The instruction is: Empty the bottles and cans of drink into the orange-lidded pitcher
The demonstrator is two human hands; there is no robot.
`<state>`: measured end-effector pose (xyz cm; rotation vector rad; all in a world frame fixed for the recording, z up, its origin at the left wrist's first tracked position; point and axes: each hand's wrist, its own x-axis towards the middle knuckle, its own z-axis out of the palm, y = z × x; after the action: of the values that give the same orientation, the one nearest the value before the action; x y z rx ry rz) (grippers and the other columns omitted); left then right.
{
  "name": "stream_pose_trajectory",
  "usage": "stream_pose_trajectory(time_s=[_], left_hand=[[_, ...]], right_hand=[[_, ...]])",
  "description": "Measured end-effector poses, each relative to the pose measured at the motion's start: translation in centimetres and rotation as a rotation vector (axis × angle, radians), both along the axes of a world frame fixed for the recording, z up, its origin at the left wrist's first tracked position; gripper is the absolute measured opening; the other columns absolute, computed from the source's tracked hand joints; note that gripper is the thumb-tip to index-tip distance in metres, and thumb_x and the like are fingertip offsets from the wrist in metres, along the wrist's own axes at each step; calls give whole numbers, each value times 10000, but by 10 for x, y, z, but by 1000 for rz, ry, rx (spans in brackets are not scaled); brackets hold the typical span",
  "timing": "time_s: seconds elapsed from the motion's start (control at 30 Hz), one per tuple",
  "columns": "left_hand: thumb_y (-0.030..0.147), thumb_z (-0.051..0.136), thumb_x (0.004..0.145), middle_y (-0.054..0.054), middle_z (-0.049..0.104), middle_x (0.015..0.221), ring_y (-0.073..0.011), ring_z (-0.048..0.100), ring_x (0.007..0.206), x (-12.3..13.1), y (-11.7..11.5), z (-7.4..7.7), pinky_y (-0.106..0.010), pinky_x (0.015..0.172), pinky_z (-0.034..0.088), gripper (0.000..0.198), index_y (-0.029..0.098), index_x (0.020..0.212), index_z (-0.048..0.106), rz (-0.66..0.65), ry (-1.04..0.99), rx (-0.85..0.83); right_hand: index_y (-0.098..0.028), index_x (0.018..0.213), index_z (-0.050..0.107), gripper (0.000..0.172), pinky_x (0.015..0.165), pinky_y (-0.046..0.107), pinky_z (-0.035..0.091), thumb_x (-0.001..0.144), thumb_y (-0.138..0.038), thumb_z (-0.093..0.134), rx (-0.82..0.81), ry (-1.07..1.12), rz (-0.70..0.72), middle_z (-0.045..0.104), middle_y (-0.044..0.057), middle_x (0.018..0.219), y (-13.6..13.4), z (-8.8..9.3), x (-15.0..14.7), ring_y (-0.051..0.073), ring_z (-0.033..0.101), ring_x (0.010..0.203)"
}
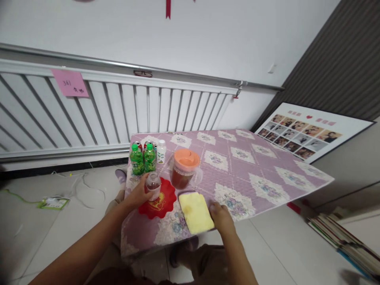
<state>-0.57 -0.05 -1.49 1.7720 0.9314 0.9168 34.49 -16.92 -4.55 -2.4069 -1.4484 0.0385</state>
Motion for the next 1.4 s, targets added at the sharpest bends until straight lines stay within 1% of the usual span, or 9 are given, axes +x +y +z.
stream_pose_trajectory(time_s=[0.13,0.23,0.37,0.5,0.73,0.87,1.07,1.3,1.4], left_hand=[[165,656,724,-110,606,1226,-184,638,909,2,-1,0,-365,883,543,811,165,1461,320,-18,11,-41],[130,645,716,-90,629,1150,-140,584,742,3,-2,1,-337,778,543,804,162,1459,340,6,25,-35],[100,630,706,-108,601,1271,-169,603,813,5,-4,3,-353,817,542,819,190,1470,347,30,-18,-14],[93,640,708,-136,537,1383,-207,626,1000,5,-4,6,-392,933,528,836,199,1475,325,16,-7,-30],[89,669,698,-183,485,1441,-294,549,1245,3,-3,9,-465,1067,448,831,164,1454,332,22,23,2],[92,675,697,-154,501,1435,-288,544,1263,4,-1,5,-451,1081,439,841,207,1457,335,29,-11,-14],[100,663,703,-172,490,1447,-312,524,1296,5,1,0,-470,1079,441,837,195,1462,324,32,18,22],[79,659,690,-144,485,1461,-304,488,1335,8,0,-5,-465,1123,403,848,217,1460,330,43,22,41],[77,661,689,-154,463,1480,-301,483,1344,9,0,-6,-469,1134,395,858,210,1466,321,43,7,47]], right_hand=[[-125,1150,658,495,672,351,559,844,-465,469,135,65,-89,695,101,797,0,31,-19,236,664,692],[-179,1143,651,485,709,334,566,822,-525,541,350,368,35,712,92,905,10,69,-60,223,677,768],[-206,1172,661,421,733,316,553,833,-443,586,301,448,342,702,84,1006,39,123,-123,204,657,821],[-206,1207,649,391,773,326,536,849,-349,583,236,373,578,666,97,1122,85,154,-160,212,638,914],[-168,1260,647,446,870,353,498,819,-134,593,16,112,844,642,104,1101,153,166,-180,201,611,948],[-180,1246,661,457,892,330,494,806,-86,579,-124,64,893,647,93,1105,163,168,-184,187,621,951],[-207,1162,700,460,963,320,464,770,-17,553,-162,51,1019,658,71,1095,161,175,-191,191,615,1048],[-174,1054,721,211,816,276,485,868,-254,663,-293,-164,836,736,81,1006,166,178,-196,193,669,878],[-133,982,730,274,760,300,482,914,-377,627,-297,-231,711,753,142,938,165,177,-206,234,694,843]])
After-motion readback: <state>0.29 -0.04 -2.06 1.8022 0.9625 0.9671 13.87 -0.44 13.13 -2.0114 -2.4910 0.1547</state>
